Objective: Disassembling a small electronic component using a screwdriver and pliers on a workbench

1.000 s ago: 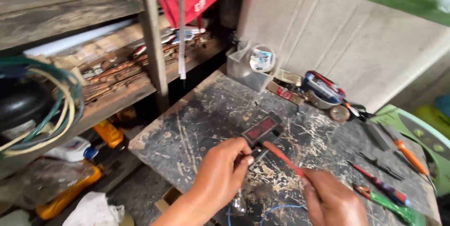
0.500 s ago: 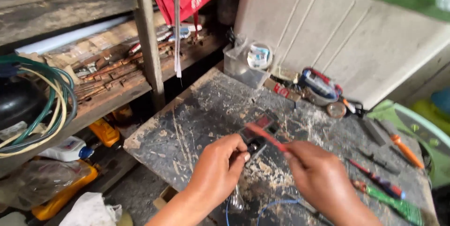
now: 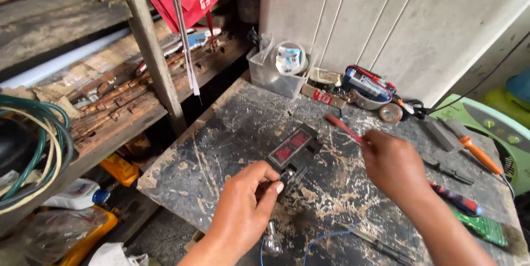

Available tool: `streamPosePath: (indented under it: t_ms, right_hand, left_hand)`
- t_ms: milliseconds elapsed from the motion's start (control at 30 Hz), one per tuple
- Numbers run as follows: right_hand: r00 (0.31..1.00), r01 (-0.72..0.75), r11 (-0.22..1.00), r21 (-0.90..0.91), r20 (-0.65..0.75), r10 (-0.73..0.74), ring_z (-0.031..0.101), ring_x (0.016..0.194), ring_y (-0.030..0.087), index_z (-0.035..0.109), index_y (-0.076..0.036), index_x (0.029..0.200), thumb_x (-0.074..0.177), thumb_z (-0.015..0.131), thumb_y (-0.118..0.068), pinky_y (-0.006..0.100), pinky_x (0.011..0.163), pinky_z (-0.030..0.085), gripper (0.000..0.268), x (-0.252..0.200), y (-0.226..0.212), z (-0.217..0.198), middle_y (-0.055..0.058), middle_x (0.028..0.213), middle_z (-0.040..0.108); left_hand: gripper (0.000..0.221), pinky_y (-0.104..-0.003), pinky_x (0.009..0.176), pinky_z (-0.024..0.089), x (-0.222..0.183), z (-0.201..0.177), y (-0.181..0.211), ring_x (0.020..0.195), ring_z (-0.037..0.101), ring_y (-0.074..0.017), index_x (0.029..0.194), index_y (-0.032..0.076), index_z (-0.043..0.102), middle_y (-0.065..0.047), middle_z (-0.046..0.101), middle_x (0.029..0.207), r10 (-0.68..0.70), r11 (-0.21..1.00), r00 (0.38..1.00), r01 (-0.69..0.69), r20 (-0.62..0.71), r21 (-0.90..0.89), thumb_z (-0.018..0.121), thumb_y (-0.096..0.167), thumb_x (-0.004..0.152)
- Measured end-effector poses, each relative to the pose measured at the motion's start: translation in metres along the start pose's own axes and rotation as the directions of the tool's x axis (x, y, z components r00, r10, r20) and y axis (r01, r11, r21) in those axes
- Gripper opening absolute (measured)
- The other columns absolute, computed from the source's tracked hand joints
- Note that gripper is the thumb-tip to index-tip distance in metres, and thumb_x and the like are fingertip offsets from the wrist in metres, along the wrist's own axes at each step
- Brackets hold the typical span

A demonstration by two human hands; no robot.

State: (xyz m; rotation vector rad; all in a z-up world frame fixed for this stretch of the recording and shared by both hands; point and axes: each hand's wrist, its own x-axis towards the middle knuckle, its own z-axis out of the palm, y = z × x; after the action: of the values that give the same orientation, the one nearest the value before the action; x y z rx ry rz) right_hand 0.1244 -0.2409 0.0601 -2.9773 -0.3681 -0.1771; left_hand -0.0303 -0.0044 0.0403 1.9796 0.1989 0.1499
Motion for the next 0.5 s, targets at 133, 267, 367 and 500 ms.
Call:
streamPosePath:
  t_ms: [133,267,367,500]
  right_hand:
    - [0.994,0.054,0.989,0.139,-0.104,-0.04,0.072,0.057,0.023,0.074,-0.008,0.099,0.103,0.056,-0.012,0.034,0.052,0.064,0.019,-0.01,0.058,0.046,0.008,0.072,0.076]
    - [0.991,-0.119,0.991,-0.06,0.047,0.121,0.076,0.097,0.028,0.072,-0.031,0.111,0.091,0.064,-0.035,0.05,0.077,0.061,0.022,-0.023,0.107,0.1,-0.006,0.113,0.074]
    - [0.997,0.055,0.998,-0.04,-0.053,-0.057,0.072,0.099,0.026,0.073,-0.031,0.106,0.089,0.064,-0.043,0.046,0.079,0.058,0.023,-0.022,0.13,0.116,-0.003,0.101,0.072]
    - [0.994,0.109,0.99,0.087,-0.031,-0.107,0.074,0.099,0.026,0.075,-0.027,0.117,0.088,0.069,-0.035,0.046,0.083,0.056,0.031,-0.016,0.155,0.091,-0.004,0.111,0.076]
  left_hand:
    - [0.007,-0.038,0.069,0.043,0.0,-0.002,-0.001,0.071,0.055,-0.0158,0.099,0.02,0.068,0.002,0.069,0.09,-0.073,0.997,0.997,0.073,0.03,-0.008,0.066,0.026,0.101]
    - [0.008,-0.041,0.064,0.036,0.004,0.001,-0.001,0.062,0.047,-0.0154,0.103,0.021,0.068,0.001,0.064,0.079,-0.109,0.994,0.99,0.111,0.088,-0.018,0.065,0.028,0.102]
    - [0.008,-0.027,0.07,0.046,0.007,0.007,-0.003,0.073,0.064,-0.01,0.094,0.018,0.072,0.002,0.073,0.079,-0.063,0.998,0.997,0.062,-0.035,-0.007,0.07,0.025,0.093]
    - [0.011,-0.026,0.067,0.04,0.011,0.013,0.013,0.072,0.058,-0.0132,0.098,0.018,0.076,-0.002,0.073,0.079,-0.253,0.966,0.967,0.254,-0.026,0.053,0.073,0.028,0.094]
